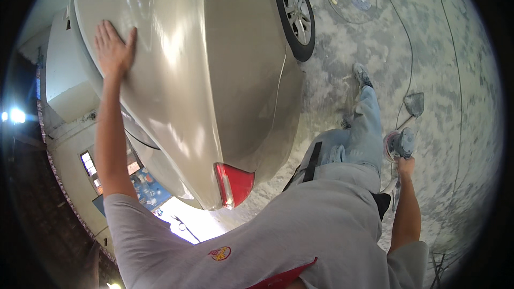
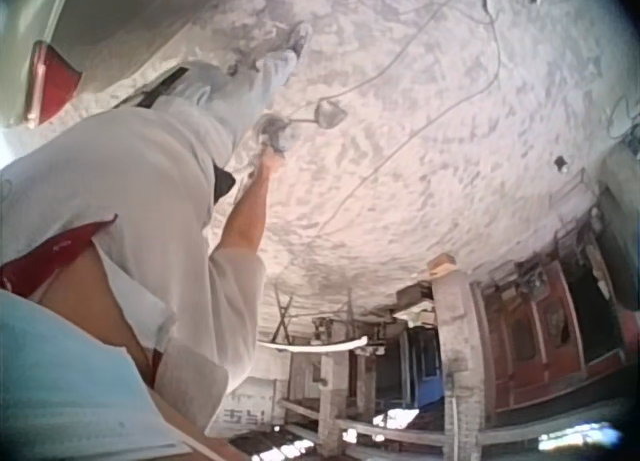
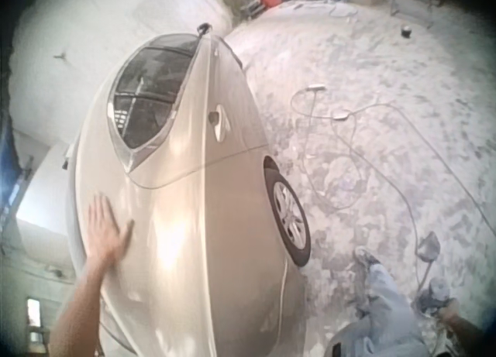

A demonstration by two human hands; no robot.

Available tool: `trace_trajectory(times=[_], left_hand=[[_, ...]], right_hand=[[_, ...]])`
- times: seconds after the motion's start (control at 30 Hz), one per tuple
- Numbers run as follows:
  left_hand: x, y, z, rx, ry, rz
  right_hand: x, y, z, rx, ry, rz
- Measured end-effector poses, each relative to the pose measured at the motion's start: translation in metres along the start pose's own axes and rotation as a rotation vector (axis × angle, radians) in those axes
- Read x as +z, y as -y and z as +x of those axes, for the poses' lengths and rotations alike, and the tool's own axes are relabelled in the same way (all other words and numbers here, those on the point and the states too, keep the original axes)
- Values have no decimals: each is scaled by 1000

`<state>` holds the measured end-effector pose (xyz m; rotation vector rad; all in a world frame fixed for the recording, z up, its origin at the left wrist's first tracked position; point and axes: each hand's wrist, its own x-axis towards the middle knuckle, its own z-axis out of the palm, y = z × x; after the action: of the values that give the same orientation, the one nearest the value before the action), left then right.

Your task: The person uses an orbital sander to smooth the rear quarter panel of a beige sedan, then moves to a detached car part on a table and sands it. The person changes sanding discs and continues sanding the detached part.

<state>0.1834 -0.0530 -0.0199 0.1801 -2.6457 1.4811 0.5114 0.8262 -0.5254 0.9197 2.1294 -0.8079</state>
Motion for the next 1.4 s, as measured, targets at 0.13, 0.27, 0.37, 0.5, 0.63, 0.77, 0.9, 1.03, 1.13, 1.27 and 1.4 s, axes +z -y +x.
trace_trajectory(times=[0.13, 0.27, 0.37, 0.5, 0.63, 0.77, 0.9, 1.03, 1.13, 1.27, 1.4], left_hand=[[0, 16, 69, -65, -77, -22], [-4, -4, 6, 11, 8, -48], [-8, -31, -104, 86, 99, -255], [-42, -64, -248, 90, 339, -403], [-80, -79, -321, 44, 458, -506], [-54, -51, -273, 28, 305, -430], [-11, 6, -135, -69, 158, -356], [0, 38, 8, -132, -117, -293], [5, 48, 72, -218, -118, -250], [12, 22, 38, -116, -11, -198], [-5, -24, -71, 209, -12, -150]], right_hand=[[-29, 62, 11, 47, 9, -62], [-49, 111, 47, -158, -158, -504], [-69, 152, 78, -185, 2, -465], [-90, 216, 112, -286, 27, -607], [-115, 270, 135, -412, -12, -584], [-126, 305, 148, -444, -159, -514], [-121, 324, 153, -564, -140, -493], [-93, 313, 143, -501, -122, -445], [-59, 288, 124, -394, -126, -529], [-21, 232, 88, -409, -152, -400], [12, 174, 63, -183, -28, -375]])
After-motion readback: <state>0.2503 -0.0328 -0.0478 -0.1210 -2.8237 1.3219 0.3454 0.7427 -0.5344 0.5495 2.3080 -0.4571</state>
